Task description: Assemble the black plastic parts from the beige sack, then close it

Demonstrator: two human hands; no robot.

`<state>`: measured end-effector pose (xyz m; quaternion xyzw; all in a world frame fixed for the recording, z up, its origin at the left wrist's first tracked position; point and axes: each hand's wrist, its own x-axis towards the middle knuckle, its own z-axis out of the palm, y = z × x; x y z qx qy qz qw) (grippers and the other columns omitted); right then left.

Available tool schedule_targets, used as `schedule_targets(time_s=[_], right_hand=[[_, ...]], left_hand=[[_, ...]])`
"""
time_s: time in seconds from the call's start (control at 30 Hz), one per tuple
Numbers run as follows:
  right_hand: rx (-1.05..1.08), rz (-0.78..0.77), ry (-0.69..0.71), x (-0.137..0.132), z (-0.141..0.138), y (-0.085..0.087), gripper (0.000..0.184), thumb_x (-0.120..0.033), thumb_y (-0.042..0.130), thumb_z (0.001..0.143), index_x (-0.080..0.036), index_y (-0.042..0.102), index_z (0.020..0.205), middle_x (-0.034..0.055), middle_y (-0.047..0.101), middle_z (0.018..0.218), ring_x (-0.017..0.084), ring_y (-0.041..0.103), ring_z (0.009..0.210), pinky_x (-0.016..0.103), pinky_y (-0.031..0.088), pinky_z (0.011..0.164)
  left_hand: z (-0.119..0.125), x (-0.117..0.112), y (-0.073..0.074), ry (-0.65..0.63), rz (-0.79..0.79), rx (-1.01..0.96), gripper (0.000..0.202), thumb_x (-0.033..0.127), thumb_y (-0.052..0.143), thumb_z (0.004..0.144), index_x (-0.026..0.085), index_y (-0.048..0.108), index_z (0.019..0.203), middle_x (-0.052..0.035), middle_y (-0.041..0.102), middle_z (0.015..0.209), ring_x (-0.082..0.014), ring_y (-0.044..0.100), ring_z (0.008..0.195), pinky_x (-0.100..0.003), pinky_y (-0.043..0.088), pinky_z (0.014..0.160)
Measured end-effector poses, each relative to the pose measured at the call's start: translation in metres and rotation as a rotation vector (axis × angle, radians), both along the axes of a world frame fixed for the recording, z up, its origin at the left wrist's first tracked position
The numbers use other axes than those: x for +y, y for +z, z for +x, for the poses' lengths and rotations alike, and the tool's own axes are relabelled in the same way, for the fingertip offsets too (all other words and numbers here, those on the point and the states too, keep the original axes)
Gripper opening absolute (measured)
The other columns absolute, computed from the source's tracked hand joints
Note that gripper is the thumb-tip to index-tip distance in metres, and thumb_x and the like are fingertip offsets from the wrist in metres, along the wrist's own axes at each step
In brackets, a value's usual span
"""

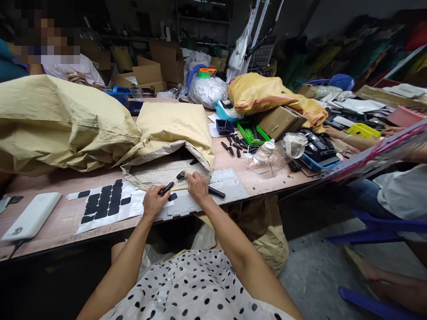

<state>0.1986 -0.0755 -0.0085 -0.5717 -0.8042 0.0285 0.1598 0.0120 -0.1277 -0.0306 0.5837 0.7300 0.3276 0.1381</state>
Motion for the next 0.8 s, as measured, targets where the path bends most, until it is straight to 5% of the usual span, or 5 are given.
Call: schedule_targets(time_s=[0.37,0.57,0.67,0.8], right_hand=[[-0.042,0.003,-0.027,-0.001,-0.005,-0.005,0.031,-0.024,0.048,0.099,-0.025,0.068,0.123,0.0098,0.063,0.105,0.025,0.051,0.100,0.032,0.036,0.081],[-0.048,0.027,-0.027,0.000,-0.005,-0.007,0.030,-0.024,0.050,0.098,-0.026,0.067,0.122,0.0096,0.062,0.103,0.025,0.050,0.099,0.033,0.036,0.081],[-0.048,0.024,-0.028,0.000,-0.005,-0.007,0.030,-0.024,0.050,0.098,-0.025,0.067,0.122,0.0098,0.061,0.103,0.025,0.050,0.099,0.033,0.036,0.081],[-0.046,0.003,-0.033,0.000,-0.006,-0.005,0.030,-0.024,0.048,0.099,-0.023,0.067,0.122,0.0105,0.062,0.105,0.025,0.050,0.100,0.033,0.036,0.081]], left_hand=[[-0.005,-0.006,0.013,-0.082,0.038,-0.040,0.021,0.040,0.059,0.085,0.025,0.073,0.089,-0.0050,0.070,0.085,-0.0244,0.063,0.088,-0.037,0.050,0.084],[0.005,-0.073,0.030,-0.402,-0.177,-0.293,0.041,0.053,0.045,0.093,0.023,0.072,0.091,-0.0014,0.071,0.079,-0.0186,0.063,0.074,-0.030,0.050,0.073],[0.011,-0.105,0.018,-0.540,-0.448,-0.281,0.041,0.052,0.044,0.093,0.022,0.072,0.086,-0.0003,0.070,0.071,-0.0180,0.063,0.069,-0.028,0.047,0.068],[0.013,-0.120,-0.018,-0.403,-0.696,-0.094,0.033,0.039,0.045,0.092,0.022,0.074,0.093,-0.0046,0.076,0.083,-0.0224,0.070,0.082,-0.030,0.048,0.071]])
